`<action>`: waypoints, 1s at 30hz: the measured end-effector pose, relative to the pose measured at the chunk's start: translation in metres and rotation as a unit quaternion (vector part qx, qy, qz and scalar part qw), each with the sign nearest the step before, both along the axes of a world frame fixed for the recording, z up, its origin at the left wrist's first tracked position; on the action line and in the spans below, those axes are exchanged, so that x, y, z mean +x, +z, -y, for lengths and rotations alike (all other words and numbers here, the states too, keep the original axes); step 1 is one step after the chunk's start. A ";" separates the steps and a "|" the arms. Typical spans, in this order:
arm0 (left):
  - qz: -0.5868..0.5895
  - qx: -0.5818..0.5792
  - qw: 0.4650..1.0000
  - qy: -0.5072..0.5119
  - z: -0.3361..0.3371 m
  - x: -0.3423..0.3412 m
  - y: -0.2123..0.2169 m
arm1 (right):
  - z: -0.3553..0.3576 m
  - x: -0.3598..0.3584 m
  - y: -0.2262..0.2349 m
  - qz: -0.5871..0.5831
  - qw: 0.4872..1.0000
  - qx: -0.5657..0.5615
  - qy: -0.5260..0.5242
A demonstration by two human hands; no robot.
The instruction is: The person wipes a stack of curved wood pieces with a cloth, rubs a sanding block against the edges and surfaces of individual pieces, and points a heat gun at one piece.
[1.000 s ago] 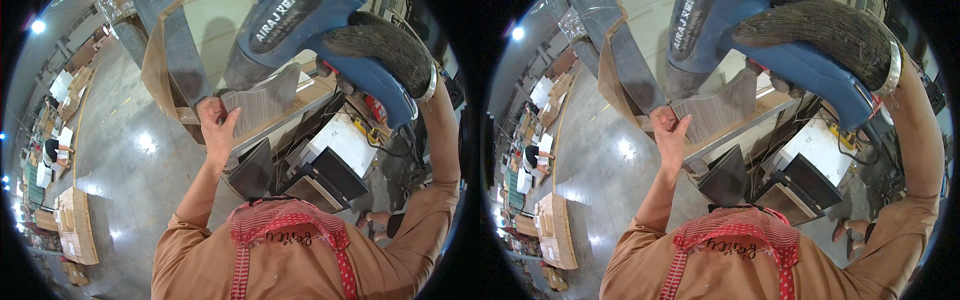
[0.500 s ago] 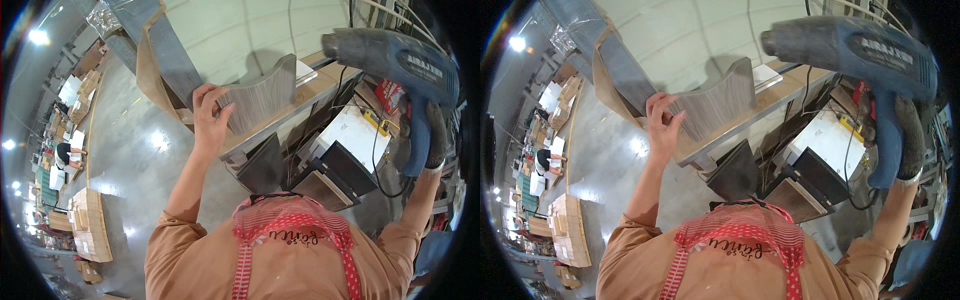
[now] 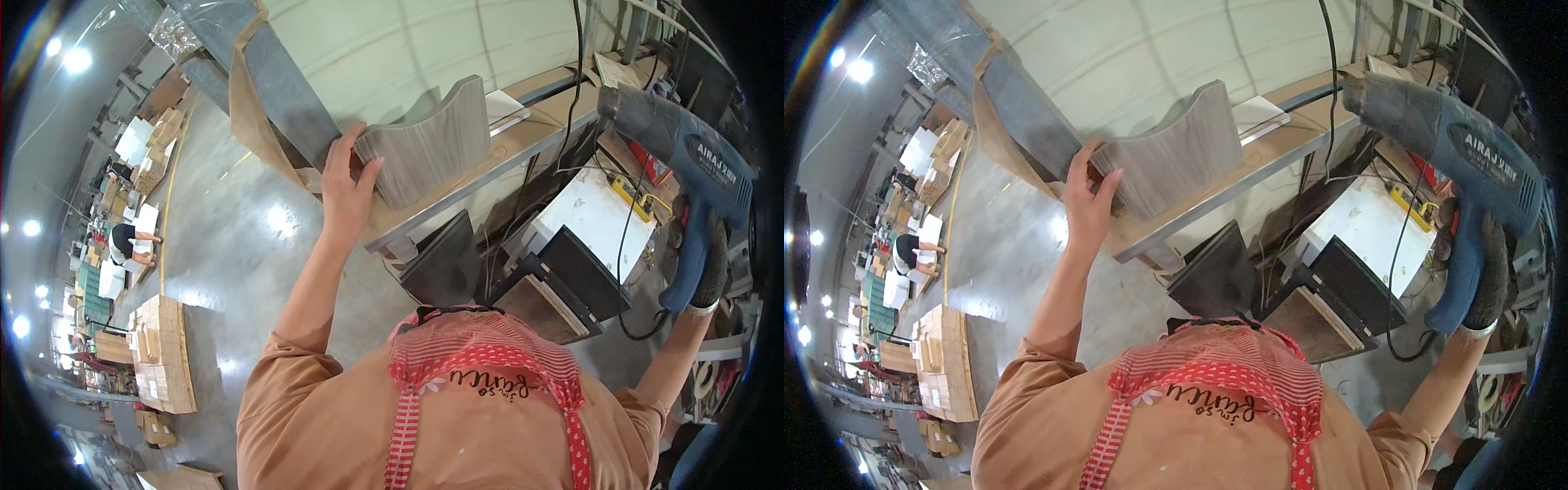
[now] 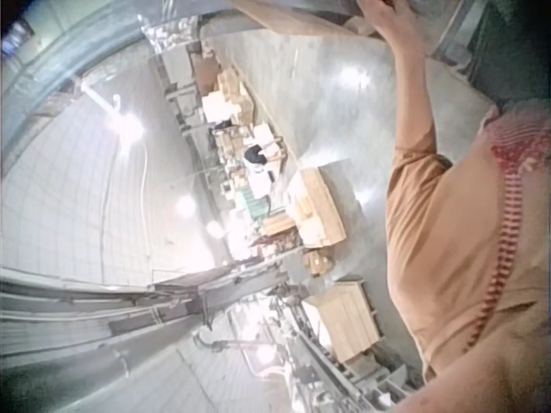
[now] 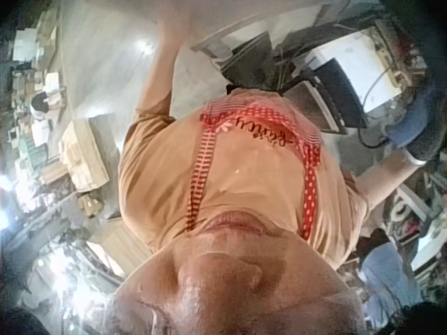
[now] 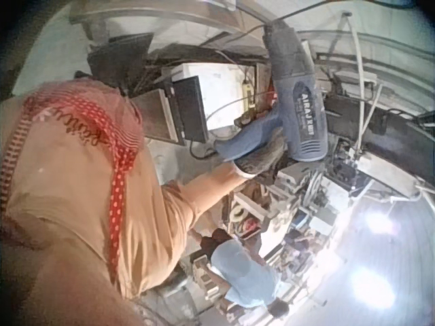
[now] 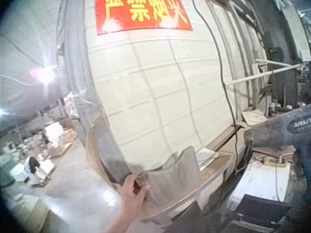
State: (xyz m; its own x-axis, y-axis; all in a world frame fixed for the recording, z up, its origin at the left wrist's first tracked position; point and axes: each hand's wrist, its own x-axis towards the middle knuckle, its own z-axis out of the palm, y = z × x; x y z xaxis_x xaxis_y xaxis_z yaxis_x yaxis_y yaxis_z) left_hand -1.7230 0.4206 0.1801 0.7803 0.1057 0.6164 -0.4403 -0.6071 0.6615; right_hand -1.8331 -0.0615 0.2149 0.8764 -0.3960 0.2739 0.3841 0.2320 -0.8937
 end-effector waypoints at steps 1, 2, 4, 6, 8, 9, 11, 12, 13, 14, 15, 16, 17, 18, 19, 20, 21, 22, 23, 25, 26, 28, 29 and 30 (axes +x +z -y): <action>0.001 0.000 1.000 0.003 -0.002 -0.001 0.001 | 0.000 -0.001 -0.004 0.001 1.000 0.000 0.003; -0.015 0.006 1.000 0.006 0.002 -0.004 0.007 | 0.000 -0.002 -0.008 -0.007 1.000 -0.004 0.008; -0.029 0.009 0.999 0.010 0.004 -0.004 0.011 | -0.001 -0.005 -0.013 -0.014 1.000 -0.012 0.012; -0.019 0.011 1.000 0.000 0.002 -0.005 0.011 | -0.004 -0.005 -0.017 -0.011 0.999 0.018 0.033; -0.020 0.014 1.000 0.002 0.004 -0.009 0.016 | -0.011 -0.009 -0.016 -0.020 0.998 0.018 0.048; -0.023 0.021 1.000 0.000 0.005 -0.010 0.017 | -0.016 -0.012 -0.016 -0.031 0.998 0.023 0.059; -0.006 0.033 0.999 -0.012 0.002 -0.008 0.014 | -0.027 -0.012 -0.018 -0.021 1.000 -0.001 -0.001; 0.007 0.049 0.999 -0.022 0.000 -0.007 0.011 | -0.031 -0.015 -0.018 -0.019 1.000 0.000 0.020; 0.011 0.046 0.999 -0.022 -0.002 -0.005 0.009 | -0.034 -0.017 -0.019 -0.018 0.999 0.001 0.041; 0.018 0.045 0.998 -0.035 -0.003 -0.003 0.008 | -0.035 -0.019 -0.020 -0.040 0.997 0.036 0.055; 0.024 0.043 0.998 -0.048 -0.004 -0.002 0.007 | -0.033 -0.022 -0.020 -0.037 0.997 0.034 0.053; 0.026 0.041 0.998 -0.050 -0.004 -0.002 0.008 | -0.032 -0.024 -0.020 -0.045 0.996 0.039 0.064; 0.033 0.046 0.997 -0.052 -0.003 -0.003 0.008 | -0.031 -0.026 -0.021 -0.056 0.995 0.045 0.075; 0.039 0.052 0.996 -0.054 -0.003 -0.003 0.009 | -0.033 -0.028 -0.022 -0.056 0.995 0.044 0.071; 0.038 0.050 0.996 -0.057 -0.002 -0.003 0.010 | -0.036 -0.029 -0.022 -0.045 0.996 0.044 0.068; 0.035 0.053 0.997 -0.052 -0.001 -0.004 0.011 | -0.037 -0.030 -0.023 -0.034 0.996 0.043 0.065; 0.032 0.056 0.997 -0.047 0.000 -0.004 0.011 | -0.040 -0.031 -0.024 -0.036 0.997 0.042 0.062; 0.029 0.055 0.997 -0.049 0.000 -0.004 0.011 | -0.042 -0.032 -0.026 -0.034 0.998 0.042 0.032; 0.037 0.054 0.997 -0.043 0.000 -0.002 0.010 | -0.044 -0.032 -0.028 -0.031 0.999 0.041 0.004; 0.042 0.053 0.997 -0.038 0.000 0.001 0.008 | -0.045 -0.033 -0.031 -0.014 0.999 0.041 0.024; 0.042 0.042 0.997 -0.046 0.000 0.003 0.006 | -0.046 -0.033 -0.033 0.006 0.998 0.043 0.046; 0.040 0.032 0.997 -0.055 0.000 0.003 0.007 | -0.050 -0.035 -0.033 0.002 0.998 0.050 0.042; 0.027 0.045 0.998 -0.040 0.001 -0.001 0.010 | -0.053 -0.035 -0.033 0.000 0.998 0.056 0.040; 0.015 0.058 0.998 -0.024 0.002 -0.004 0.012 | -0.056 -0.036 -0.033 -0.001 0.997 0.058 0.041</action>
State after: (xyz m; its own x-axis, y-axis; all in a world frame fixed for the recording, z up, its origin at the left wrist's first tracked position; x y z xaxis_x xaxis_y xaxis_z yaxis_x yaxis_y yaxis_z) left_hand -1.7271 0.4185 0.1922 0.7640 -0.0042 0.6452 -0.4888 -0.6564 0.5746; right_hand -1.8686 -0.0053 0.1818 0.9073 -0.3522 0.2297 0.3589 0.3639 -0.8595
